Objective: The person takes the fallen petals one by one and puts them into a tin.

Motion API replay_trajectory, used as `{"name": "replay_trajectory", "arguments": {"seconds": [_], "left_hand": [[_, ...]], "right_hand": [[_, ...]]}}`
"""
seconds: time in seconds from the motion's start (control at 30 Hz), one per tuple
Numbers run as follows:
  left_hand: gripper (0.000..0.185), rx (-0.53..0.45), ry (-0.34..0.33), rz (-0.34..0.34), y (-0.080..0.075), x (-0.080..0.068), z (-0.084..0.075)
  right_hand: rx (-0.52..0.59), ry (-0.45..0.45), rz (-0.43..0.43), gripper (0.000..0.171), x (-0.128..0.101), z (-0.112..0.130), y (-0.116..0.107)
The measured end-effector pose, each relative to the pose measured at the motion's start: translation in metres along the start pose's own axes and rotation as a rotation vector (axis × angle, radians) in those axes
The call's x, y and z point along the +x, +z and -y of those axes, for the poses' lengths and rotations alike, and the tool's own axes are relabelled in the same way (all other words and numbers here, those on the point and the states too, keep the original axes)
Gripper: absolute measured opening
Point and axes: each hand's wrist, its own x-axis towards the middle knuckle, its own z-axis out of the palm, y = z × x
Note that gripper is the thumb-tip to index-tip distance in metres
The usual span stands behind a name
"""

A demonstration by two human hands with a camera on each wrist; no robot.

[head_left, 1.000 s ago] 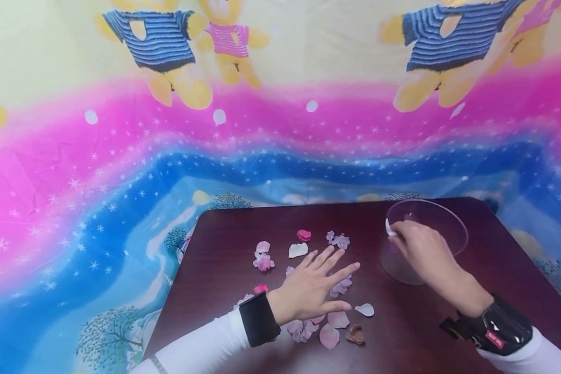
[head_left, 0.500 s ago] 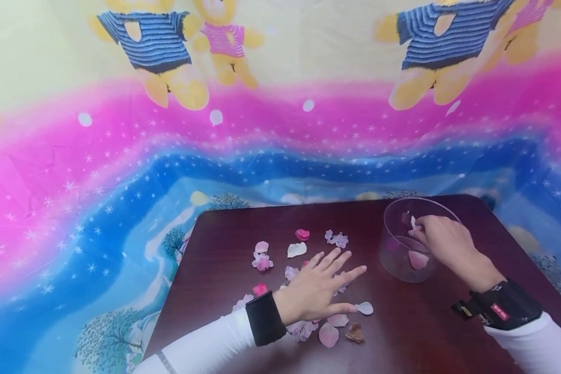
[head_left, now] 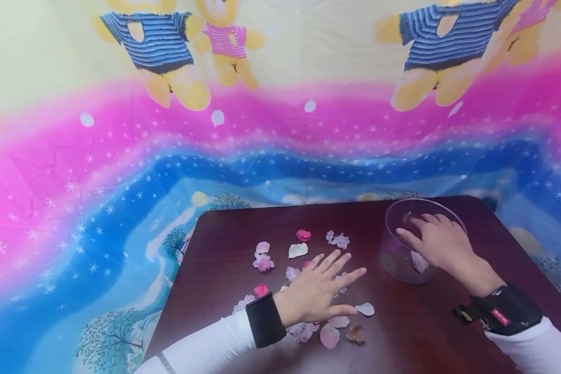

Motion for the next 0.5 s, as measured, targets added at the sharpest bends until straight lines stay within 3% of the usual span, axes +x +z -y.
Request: {"name": "replay_trajectory", "arguments": {"seconds": [0.17,0.4,0.5], "left_hand": [[0.078,-0.004,-0.030,-0.007,0.003,-0.001,0.003],[0.078,-0.019,-0.078,-0.032,0.010,-0.009,0.011],[0.077,-0.028,-0.100,-0.041,0.014,-0.016,0.016]], "right_hand": [[0.034,-0.034,-0.070,0.072,-0.004,0.017,0.000],[0.090,-0.134,-0.259,0.068,-0.015,0.055,0.010],[0.102,-0.176,-0.271,0.070,-0.020,0.072,0.020]]}}
